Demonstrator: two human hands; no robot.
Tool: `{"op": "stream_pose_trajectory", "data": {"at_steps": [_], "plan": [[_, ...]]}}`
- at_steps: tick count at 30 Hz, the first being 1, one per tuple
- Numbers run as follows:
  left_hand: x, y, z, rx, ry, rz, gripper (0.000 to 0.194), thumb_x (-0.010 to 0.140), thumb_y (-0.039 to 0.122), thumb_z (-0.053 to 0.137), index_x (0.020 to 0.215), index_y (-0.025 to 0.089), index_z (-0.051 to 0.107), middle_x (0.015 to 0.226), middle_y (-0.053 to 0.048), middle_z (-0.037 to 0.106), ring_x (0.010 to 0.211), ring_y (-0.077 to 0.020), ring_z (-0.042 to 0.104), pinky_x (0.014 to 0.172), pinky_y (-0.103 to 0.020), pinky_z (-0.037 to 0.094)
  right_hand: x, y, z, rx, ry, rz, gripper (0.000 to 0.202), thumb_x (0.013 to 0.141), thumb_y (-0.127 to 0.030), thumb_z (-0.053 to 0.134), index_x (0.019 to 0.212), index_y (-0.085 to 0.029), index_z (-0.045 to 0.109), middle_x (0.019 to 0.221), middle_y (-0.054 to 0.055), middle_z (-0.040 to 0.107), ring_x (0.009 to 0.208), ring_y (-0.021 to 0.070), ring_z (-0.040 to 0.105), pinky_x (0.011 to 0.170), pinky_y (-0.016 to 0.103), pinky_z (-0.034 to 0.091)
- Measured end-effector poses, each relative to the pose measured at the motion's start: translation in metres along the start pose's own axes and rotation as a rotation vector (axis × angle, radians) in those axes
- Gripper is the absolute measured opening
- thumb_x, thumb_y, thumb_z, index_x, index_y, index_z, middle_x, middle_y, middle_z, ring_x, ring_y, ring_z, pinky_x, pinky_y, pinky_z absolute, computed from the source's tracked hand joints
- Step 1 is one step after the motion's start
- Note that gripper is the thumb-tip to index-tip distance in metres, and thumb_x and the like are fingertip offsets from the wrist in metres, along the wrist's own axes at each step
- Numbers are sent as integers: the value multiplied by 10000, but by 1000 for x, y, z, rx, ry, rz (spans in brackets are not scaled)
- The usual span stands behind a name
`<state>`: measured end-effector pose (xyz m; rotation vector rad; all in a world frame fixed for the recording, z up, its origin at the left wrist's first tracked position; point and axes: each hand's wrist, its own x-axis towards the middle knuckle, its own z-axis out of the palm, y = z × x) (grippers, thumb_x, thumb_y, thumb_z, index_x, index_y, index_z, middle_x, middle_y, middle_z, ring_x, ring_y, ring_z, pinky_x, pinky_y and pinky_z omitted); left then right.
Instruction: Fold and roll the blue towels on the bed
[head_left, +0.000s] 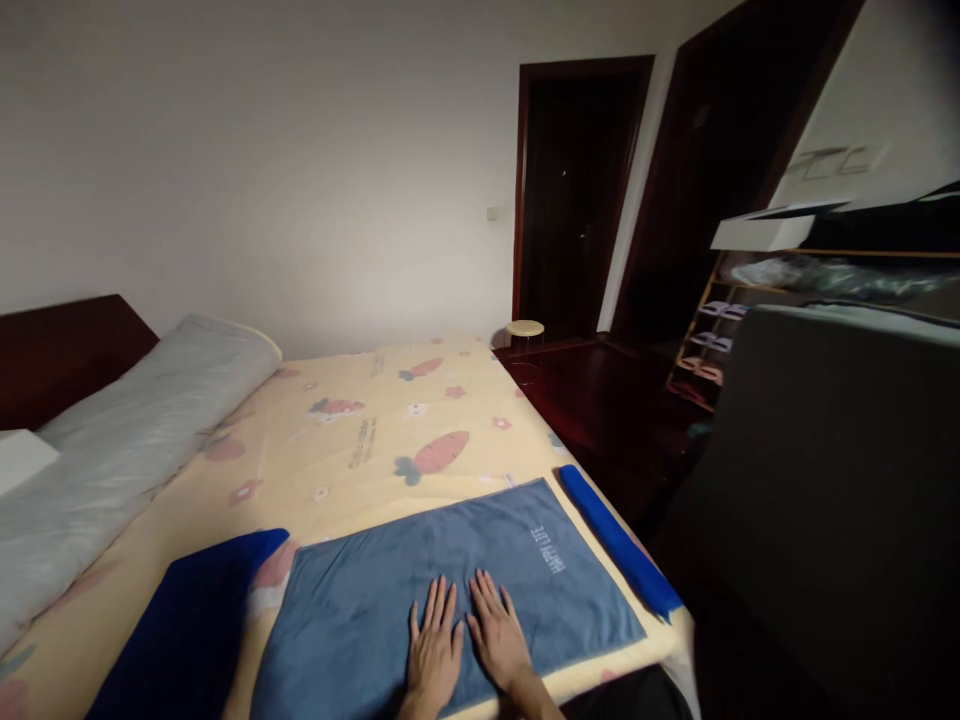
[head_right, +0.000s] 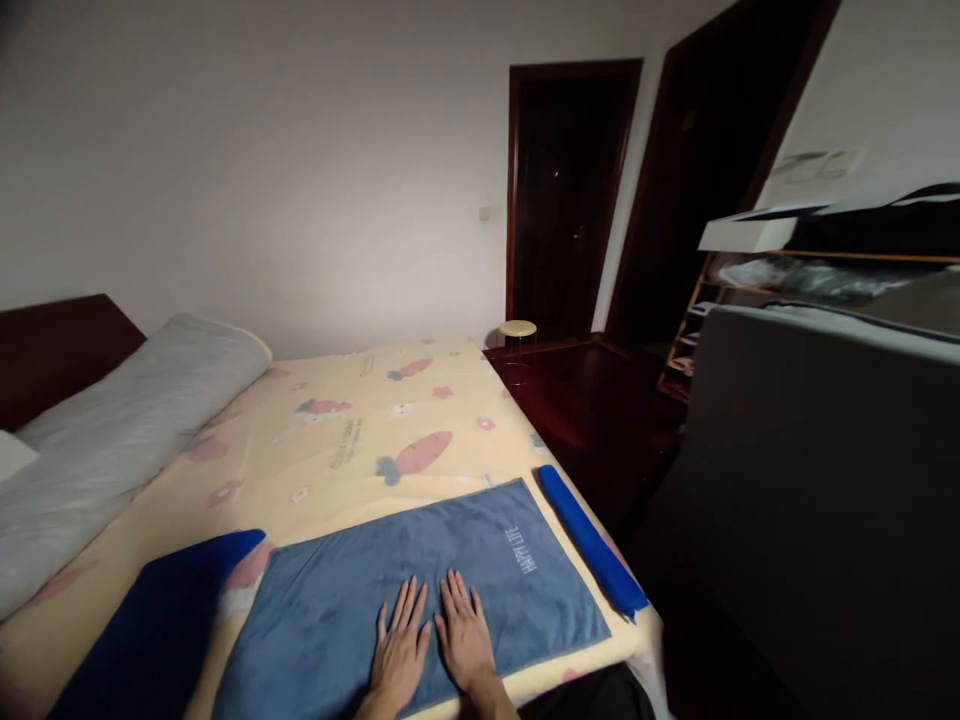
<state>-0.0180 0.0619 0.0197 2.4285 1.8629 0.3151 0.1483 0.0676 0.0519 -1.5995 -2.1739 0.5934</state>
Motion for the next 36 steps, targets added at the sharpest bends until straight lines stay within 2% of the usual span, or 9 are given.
{"op": "stream_pose_trajectory", "data": {"at_steps": [4, 8, 13, 17, 24, 27, 31, 34, 36], "plan": [[-11, -41, -16, 50, 92, -63, 540, 972, 351, 275, 1500, 293, 178, 1582, -42, 291, 1452, -209, 290, 1151, -469, 278, -5, 40, -19, 47, 136, 75, 577, 997, -512, 178, 1467, -254, 390, 1527, 47, 387, 1428, 199, 304, 1145, 417, 298], [-35, -99, -35, 202, 184, -446, 587, 966, 434, 201, 1496, 190, 260, 1586, -107, 268, 1463, -255, 260, 1145, -549, 244, -15, 93, -33, -155, 362, 276, 663, 970, -549, 173, 1427, -163, 457, 1514, 128, 398, 1428, 267, 307, 1134, 483, 283], [-54, -127, -35, 231, 101, -579, 622, 951, 488, 181, 1495, 206, 283, 1593, -100, 260, 1460, -250, 270, 1142, -547, 257, -21, 114, -30, -309, 334, 307, 740, 949, -575, 160, 1443, -87, 419, 1537, 156, 341, 1438, 290, 277, 1152, 488, 231], [-43, -108, -23, 209, 126, -547, 630, 947, 490, 212, 1494, 186, 284, 1586, -124, 266, 1461, -272, 264, 1157, -563, 227, -15, 88, -17, -292, 313, 300, 714, 954, -567, 196, 1441, -98, 427, 1541, 155, 328, 1443, 301, 260, 1157, 512, 223], [-9, -27, 1, 37, 77, -288, 540, 965, 392, 267, 1491, 265, 268, 1580, -94, 284, 1464, -253, 256, 1179, -539, 225, 1, -3, 19, -96, 58, 37, 547, 984, -421, 271, 1473, -201, 381, 1550, 44, 314, 1451, 252, 238, 1183, 454, 215], [-6, -21, -2, 21, 52, -141, 539, 970, 346, 288, 1500, 288, 209, 1580, -56, 295, 1454, -218, 285, 1171, -480, 282, 6, -16, 22, -48, -10, -38, 527, 985, -373, 273, 1477, -209, 369, 1545, 43, 322, 1446, 237, 255, 1180, 440, 225], [-19, -73, -26, 154, 187, -170, 530, 976, 331, 272, 1500, 299, 198, 1571, -33, 334, 1447, -192, 300, 1153, -443, 315, 11, 28, -2, -90, 84, -14, 563, 987, -478, 262, 1461, -211, 403, 1539, 67, 344, 1436, 233, 286, 1162, 440, 262], [-42, -134, -43, 279, 284, -453, 553, 973, 371, 224, 1503, 217, 236, 1570, -107, 328, 1454, -240, 285, 1146, -513, 294, 12, 87, -27, -222, 257, 155, 629, 965, -519, 250, 1454, -161, 416, 1542, 103, 341, 1441, 260, 274, 1161, 472, 244], [-57, -167, -48, 306, 250, -656, 591, 964, 413, 207, 1500, 170, 263, 1563, -141, 333, 1450, -260, 294, 1136, -540, 300, 11, 119, -38, -297, 327, 263, 675, 952, -526, 214, 1455, -119, 409, 1541, 126, 340, 1440, 279, 273, 1154, 494, 244]]}}
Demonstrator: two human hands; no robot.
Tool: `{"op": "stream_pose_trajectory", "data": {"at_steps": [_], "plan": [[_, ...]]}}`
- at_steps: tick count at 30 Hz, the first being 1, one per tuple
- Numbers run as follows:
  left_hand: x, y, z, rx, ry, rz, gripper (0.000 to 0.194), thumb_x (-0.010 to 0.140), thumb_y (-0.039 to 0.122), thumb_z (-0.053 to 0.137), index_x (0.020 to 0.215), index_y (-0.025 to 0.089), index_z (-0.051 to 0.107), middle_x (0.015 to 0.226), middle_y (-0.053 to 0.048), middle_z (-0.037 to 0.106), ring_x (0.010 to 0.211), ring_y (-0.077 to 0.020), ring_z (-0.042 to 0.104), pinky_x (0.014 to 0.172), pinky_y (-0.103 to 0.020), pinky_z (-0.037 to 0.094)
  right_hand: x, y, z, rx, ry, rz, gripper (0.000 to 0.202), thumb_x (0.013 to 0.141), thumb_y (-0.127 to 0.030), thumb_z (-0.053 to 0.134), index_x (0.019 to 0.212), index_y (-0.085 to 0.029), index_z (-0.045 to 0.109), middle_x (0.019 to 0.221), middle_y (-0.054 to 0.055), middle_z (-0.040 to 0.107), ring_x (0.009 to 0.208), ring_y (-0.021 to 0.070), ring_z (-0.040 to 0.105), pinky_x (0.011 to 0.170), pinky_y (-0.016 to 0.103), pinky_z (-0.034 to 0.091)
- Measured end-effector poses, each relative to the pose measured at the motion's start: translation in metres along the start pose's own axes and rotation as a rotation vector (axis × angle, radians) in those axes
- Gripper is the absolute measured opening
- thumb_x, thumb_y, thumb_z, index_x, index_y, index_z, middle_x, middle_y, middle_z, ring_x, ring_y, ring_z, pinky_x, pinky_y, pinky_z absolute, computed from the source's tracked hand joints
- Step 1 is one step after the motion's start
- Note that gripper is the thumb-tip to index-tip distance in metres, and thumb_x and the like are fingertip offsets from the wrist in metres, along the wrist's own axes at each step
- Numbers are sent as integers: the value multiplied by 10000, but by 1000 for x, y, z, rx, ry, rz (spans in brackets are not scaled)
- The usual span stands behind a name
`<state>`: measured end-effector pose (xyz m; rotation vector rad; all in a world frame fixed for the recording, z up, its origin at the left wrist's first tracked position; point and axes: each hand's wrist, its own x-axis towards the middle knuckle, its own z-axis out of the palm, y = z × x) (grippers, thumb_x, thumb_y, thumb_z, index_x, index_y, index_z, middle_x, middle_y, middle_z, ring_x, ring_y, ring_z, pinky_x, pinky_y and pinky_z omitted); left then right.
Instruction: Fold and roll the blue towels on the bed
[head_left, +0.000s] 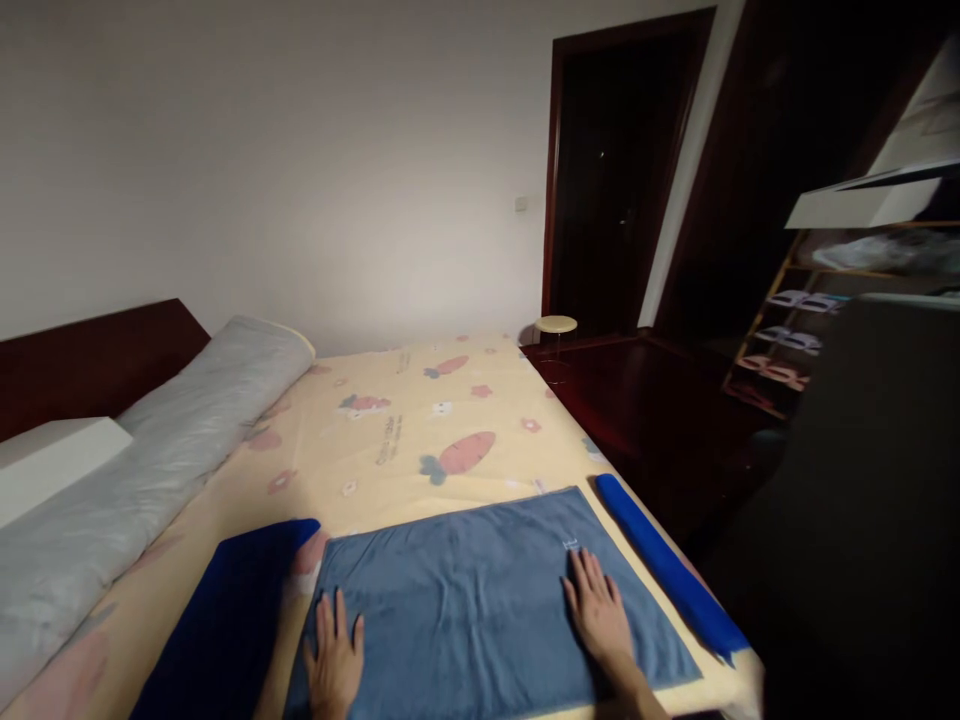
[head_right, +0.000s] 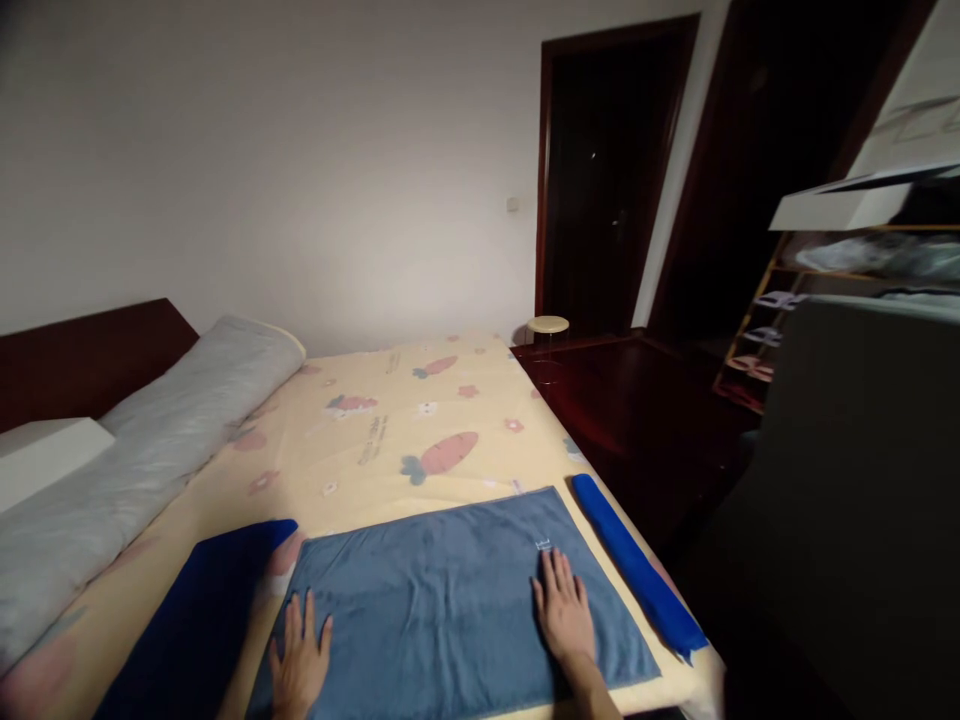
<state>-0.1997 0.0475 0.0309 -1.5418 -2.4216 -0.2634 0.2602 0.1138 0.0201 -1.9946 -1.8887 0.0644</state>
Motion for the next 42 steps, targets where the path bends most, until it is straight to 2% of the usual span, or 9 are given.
{"op": "stream_pose_trajectory", "data": {"at_steps": [2, 5, 12, 15, 19, 26, 30, 36, 42], "plan": [[2, -17, 4, 41, -96, -86, 619, 951, 450, 213, 1490, 158, 299, 1558, -143, 342, 1446, -262, 303, 1129, -541, 312, 3, 14, 2, -53, 10, 35, 706, 942, -528, 197, 1448, -86, 411, 1538, 145, 340, 1439, 296, 275, 1149, 508, 243], [-3, -3, 4, 75, -155, -81, 623, 943, 445, 211, 1469, 142, 350, 1560, -143, 331, 1454, -265, 281, 1126, -539, 318, -3, -4, 9, -64, -17, 3, 703, 941, -531, 230, 1440, -74, 421, 1540, 156, 326, 1439, 307, 270, 1153, 509, 235], [-49, 126, -3, -127, -153, 294, 539, 955, 355, 260, 1469, 217, 345, 1557, -66, 336, 1436, -224, 326, 1166, -487, 298, -46, -121, 27, 121, -230, -262, 555, 970, -398, 302, 1465, -166, 392, 1559, 81, 278, 1450, 250, 244, 1172, 454, 240], [-62, 155, -2, -252, -145, 467, 543, 952, 257, 267, 1495, 248, 258, 1573, -26, 310, 1442, -172, 307, 1171, -414, 315, -53, -143, 26, 200, -313, -372, 537, 978, -342, 287, 1486, -179, 346, 1560, 61, 276, 1453, 233, 232, 1177, 440, 239], [-42, 135, -3, -281, -79, 519, 544, 965, 277, 279, 1505, 258, 218, 1576, -26, 315, 1447, -159, 293, 1156, -381, 334, -32, -113, 17, 229, -253, -414, 522, 1001, -414, 260, 1471, -223, 382, 1558, 51, 301, 1446, 219, 259, 1163, 424, 269], [43, 24, 9, -31, -181, 48, 578, 950, 371, 234, 1477, 155, 334, 1554, -97, 349, 1430, -210, 337, 1142, -449, 323, 42, 8, 14, 18, -48, -151, 654, 963, -546, 278, 1457, -137, 405, 1536, 127, 346, 1436, 266, 287, 1153, 478, 266], [75, -2, 19, 0, -223, -54, 587, 945, 379, 212, 1484, 171, 320, 1557, -58, 347, 1438, -189, 319, 1122, -436, 360, 74, 31, 18, -42, -47, -59, 679, 954, -562, 263, 1460, -131, 401, 1541, 130, 341, 1440, 271, 275, 1159, 480, 247], [92, 55, 10, 50, -338, -21, 572, 952, 414, 249, 1474, 204, 348, 1574, -51, 294, 1454, -198, 274, 1154, -420, 310, 95, -31, 14, 2, -180, -116, 649, 968, -543, 263, 1457, -141, 405, 1547, 125, 310, 1448, 264, 247, 1171, 477, 225], [43, 140, 9, -135, -274, 333, 540, 965, 371, 272, 1484, 229, 313, 1579, -69, 275, 1462, -217, 252, 1182, -475, 264, 59, -111, 17, 174, -257, -308, 605, 968, -545, 291, 1464, -215, 402, 1542, 59, 303, 1431, 267, 285, 1168, 454, 278]]}}
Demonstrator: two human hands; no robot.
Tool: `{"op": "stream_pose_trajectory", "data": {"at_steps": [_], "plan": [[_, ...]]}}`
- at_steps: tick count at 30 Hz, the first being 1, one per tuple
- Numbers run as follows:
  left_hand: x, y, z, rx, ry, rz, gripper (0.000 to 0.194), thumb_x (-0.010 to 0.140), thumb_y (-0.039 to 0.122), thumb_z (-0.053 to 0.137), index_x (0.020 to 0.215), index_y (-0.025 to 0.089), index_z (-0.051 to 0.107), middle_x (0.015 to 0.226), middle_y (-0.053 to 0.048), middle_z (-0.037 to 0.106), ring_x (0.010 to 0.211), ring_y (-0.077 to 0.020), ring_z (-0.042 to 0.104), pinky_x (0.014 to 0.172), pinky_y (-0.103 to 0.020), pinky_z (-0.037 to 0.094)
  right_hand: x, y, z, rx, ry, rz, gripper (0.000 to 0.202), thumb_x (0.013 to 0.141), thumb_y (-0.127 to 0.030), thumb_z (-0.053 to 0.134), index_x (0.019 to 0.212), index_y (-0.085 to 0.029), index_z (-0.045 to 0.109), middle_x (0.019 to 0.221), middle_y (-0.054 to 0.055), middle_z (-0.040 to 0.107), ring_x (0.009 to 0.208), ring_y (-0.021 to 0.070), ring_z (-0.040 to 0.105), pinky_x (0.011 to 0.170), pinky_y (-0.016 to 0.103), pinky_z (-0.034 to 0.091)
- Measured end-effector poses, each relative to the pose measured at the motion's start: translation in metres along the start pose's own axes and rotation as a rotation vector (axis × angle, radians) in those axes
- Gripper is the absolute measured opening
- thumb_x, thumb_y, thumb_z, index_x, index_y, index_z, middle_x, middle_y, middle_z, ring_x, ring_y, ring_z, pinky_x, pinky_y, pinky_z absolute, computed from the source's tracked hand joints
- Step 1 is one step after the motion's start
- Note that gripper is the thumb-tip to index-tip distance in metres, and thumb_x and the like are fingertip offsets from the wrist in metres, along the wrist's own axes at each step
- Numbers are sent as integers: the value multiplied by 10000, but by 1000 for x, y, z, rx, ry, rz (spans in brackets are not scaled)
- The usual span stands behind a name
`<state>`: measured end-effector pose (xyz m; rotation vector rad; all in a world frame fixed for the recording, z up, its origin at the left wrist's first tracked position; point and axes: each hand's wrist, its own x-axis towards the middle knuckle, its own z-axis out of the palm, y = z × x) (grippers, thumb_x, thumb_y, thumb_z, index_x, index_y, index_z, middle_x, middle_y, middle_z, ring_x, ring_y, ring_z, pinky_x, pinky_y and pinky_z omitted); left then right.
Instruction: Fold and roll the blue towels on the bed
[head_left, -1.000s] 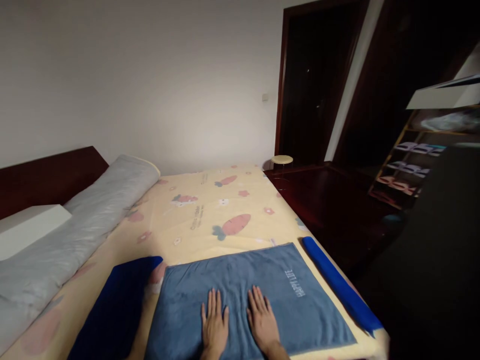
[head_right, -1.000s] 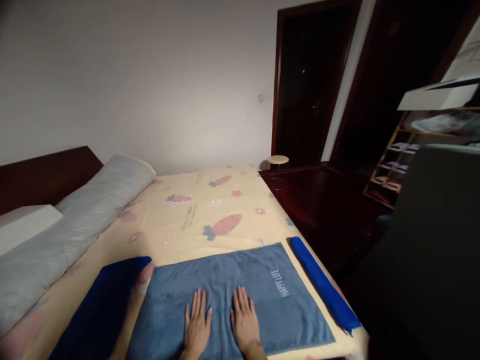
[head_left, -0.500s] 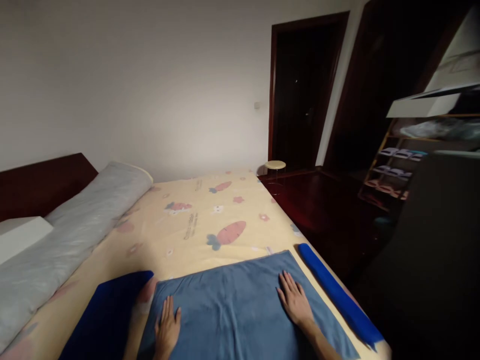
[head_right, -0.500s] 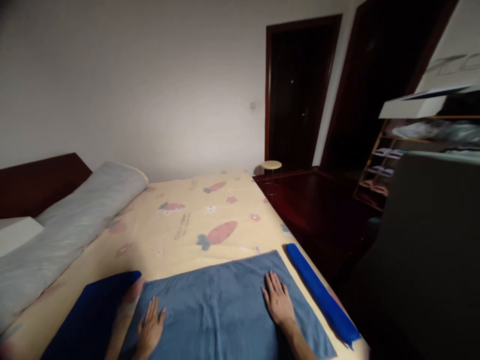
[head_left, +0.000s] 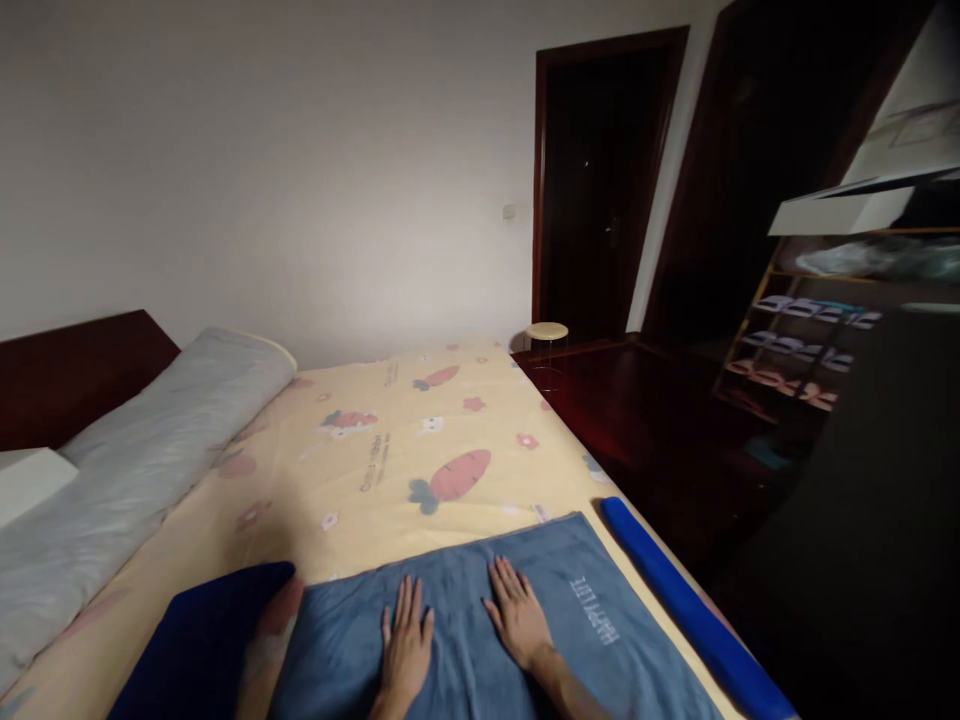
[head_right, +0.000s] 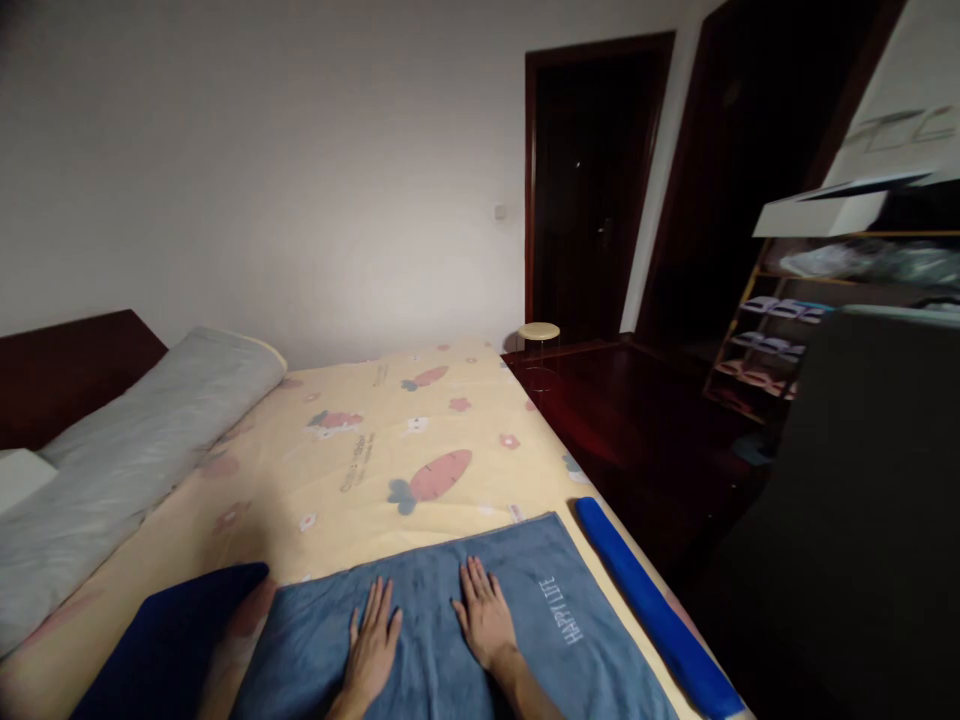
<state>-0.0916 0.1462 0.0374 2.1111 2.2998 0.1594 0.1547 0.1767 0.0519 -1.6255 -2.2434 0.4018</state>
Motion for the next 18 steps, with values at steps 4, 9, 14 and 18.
{"op": "stream_pose_trajectory", "data": {"at_steps": [4, 9, 14, 18], "plan": [[-24, 37, 12, -112, 56, 274, 522, 977, 342, 283, 1491, 252, 274, 1568, -54, 308, 1448, -197, 291, 1171, -446, 322, -20, -32, 2, 159, -77, -190, 550, 950, -398, 383, 1489, -310, 323, 1533, -30, 312, 1409, 268, 335, 1173, 404, 286], [-17, 35, 1, -196, 105, 434, 528, 989, 345, 273, 1507, 273, 201, 1569, -23, 329, 1436, -142, 312, 1156, -350, 352, -11, -20, -17, 224, -95, -250, 509, 968, -333, 318, 1470, -289, 386, 1496, -18, 424, 1375, 240, 401, 1145, 376, 317], [14, -6, -12, -46, 85, 37, 521, 977, 346, 259, 1484, 233, 304, 1580, -71, 293, 1457, -204, 274, 1169, -470, 296, 18, 53, -31, -69, 79, 189, 571, 970, -414, 282, 1439, -127, 433, 1541, 122, 337, 1442, 257, 268, 1167, 461, 234], [23, -41, -11, 31, 12, -46, 518, 971, 400, 275, 1475, 290, 312, 1584, -36, 283, 1458, -201, 273, 1177, -502, 251, 22, 108, -35, -228, 82, 331, 621, 955, -463, 312, 1471, -123, 373, 1559, 124, 296, 1456, 258, 231, 1179, 481, 165]]}}
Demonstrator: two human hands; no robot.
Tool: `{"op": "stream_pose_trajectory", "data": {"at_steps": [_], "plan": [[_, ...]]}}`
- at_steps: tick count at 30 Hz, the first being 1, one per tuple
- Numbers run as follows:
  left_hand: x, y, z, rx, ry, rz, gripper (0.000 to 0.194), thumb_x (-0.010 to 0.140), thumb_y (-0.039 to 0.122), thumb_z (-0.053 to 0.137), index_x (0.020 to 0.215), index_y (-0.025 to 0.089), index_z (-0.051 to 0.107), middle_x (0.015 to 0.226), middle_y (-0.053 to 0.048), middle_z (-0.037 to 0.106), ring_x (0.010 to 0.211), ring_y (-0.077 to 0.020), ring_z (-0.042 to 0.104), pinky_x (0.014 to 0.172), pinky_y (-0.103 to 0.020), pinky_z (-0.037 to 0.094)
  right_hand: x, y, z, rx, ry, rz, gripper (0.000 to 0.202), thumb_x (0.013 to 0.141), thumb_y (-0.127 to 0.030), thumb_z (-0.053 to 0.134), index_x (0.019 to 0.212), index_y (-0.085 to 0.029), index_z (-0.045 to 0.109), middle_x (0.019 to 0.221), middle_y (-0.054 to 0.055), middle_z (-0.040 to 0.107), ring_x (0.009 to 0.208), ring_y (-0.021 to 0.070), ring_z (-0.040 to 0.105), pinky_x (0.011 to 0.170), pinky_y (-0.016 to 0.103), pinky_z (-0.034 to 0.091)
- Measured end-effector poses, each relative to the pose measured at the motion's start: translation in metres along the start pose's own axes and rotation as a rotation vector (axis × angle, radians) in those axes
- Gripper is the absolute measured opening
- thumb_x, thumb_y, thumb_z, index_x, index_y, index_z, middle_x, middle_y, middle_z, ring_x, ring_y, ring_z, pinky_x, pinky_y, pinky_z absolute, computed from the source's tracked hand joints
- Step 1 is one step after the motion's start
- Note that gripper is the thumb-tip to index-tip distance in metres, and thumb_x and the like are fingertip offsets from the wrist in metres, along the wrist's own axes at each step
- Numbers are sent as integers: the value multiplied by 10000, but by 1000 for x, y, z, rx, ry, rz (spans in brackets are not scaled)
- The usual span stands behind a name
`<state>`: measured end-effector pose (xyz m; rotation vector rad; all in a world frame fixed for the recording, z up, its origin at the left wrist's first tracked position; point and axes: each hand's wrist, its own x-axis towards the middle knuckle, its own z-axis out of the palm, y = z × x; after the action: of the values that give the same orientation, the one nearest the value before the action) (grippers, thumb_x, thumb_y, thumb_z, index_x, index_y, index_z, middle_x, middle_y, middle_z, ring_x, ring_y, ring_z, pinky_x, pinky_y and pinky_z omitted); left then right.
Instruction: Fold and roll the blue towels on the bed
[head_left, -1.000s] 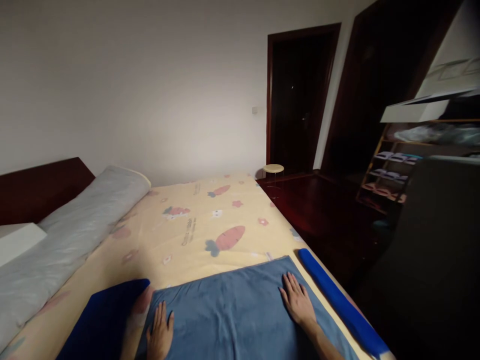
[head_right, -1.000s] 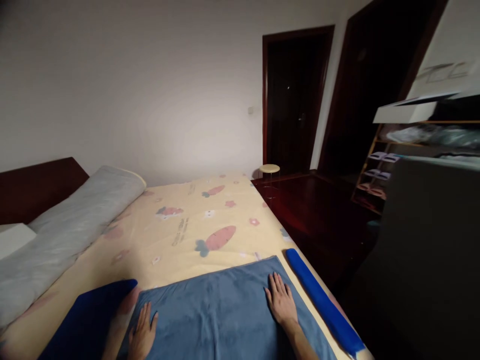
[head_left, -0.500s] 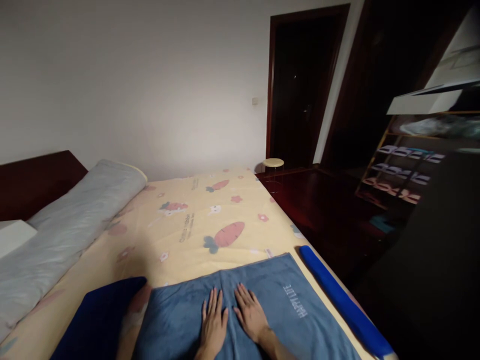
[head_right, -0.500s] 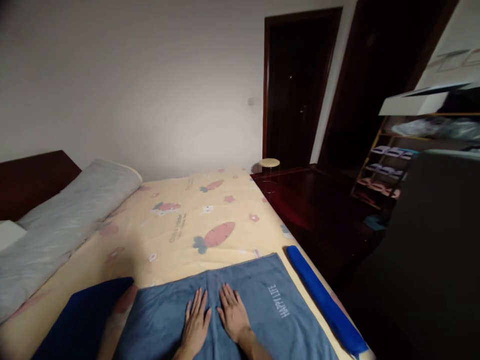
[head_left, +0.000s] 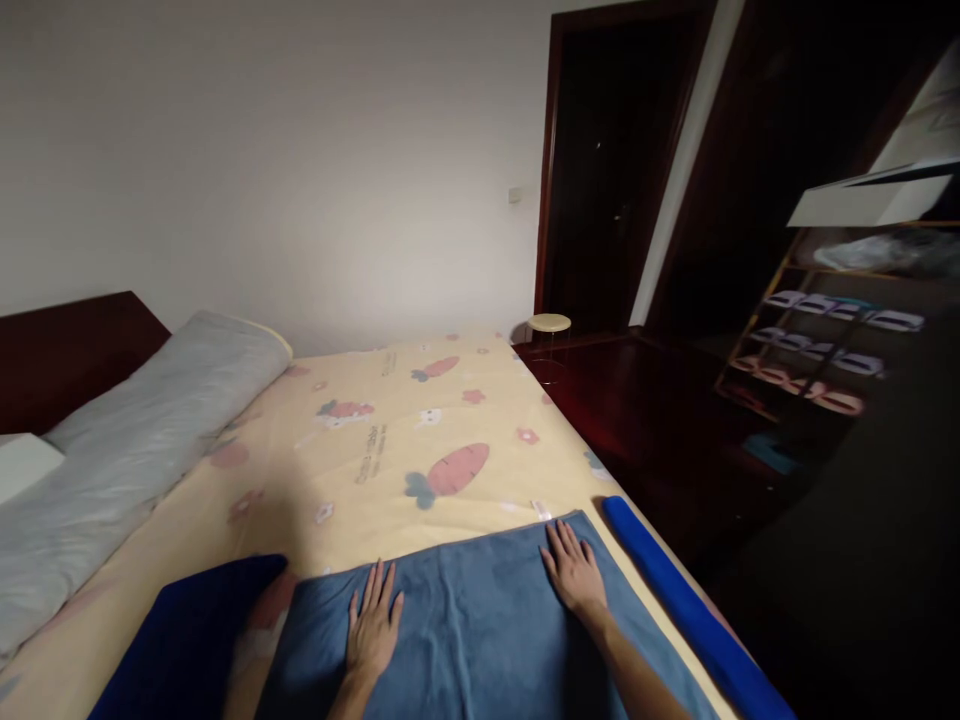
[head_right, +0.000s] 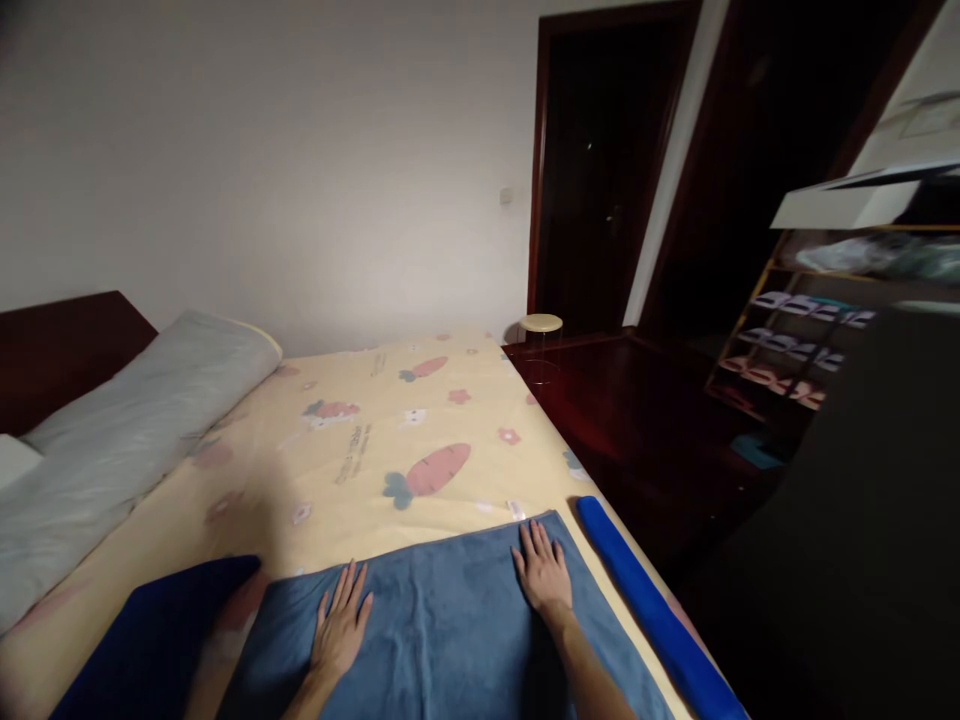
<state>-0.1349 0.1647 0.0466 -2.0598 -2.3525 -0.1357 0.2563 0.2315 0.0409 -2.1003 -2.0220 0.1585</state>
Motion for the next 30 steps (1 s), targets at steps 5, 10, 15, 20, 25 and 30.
{"op": "stream_pose_trajectory", "data": {"at_steps": [5, 10, 15, 20, 25, 30], "plan": [[1, -14, -4, -9, -12, 25, 511, 977, 404, 236, 1478, 320, 289, 1595, 2, 251, 1464, -181, 255, 1184, -489, 243, 4, 24, 3, -36, 8, 14, 631, 962, -490, 254, 1490, -156, 341, 1575, 96, 273, 1465, 246, 207, 1171, 486, 171], [3, 15, -3, 0, 60, -11, 514, 968, 340, 257, 1474, 268, 316, 1578, -48, 294, 1450, -209, 294, 1177, -505, 248, 1, -7, -3, -14, 45, 33, 627, 963, -450, 263, 1469, -96, 371, 1555, 147, 302, 1453, 282, 239, 1166, 500, 175], [-4, 99, 24, -120, 140, 219, 561, 931, 201, 291, 1490, 224, 243, 1557, -51, 343, 1449, -191, 293, 1185, -423, 271, -25, -102, 7, 180, -90, -405, 553, 940, -237, 285, 1487, -190, 350, 1565, 51, 299, 1453, 189, 242, 1174, 406, 209], [-8, 124, 35, -248, 34, 248, 531, 953, 276, 298, 1483, 260, 271, 1562, -33, 330, 1442, -210, 309, 1192, -469, 272, -43, -142, 15, 224, -207, -440, 642, 868, -176, 361, 1506, -185, 291, 1562, 46, 290, 1454, 190, 236, 1185, 409, 196], [-4, 90, 18, -275, 157, 76, 547, 982, 326, 227, 1518, 233, 166, 1589, -65, 263, 1454, -164, 277, 1155, -401, 331, -39, -133, 11, 238, -187, -453, 562, 933, -237, 319, 1494, -209, 320, 1563, 54, 281, 1452, 204, 245, 1183, 442, 196], [-10, 6, 12, -36, 108, -103, 546, 966, 397, 202, 1478, 261, 331, 1568, -58, 324, 1448, -210, 299, 1166, -500, 262, -30, -105, 11, 192, -94, -285, 559, 984, -461, 280, 1469, -203, 380, 1567, 87, 267, 1459, 239, 222, 1177, 490, 180]]}}
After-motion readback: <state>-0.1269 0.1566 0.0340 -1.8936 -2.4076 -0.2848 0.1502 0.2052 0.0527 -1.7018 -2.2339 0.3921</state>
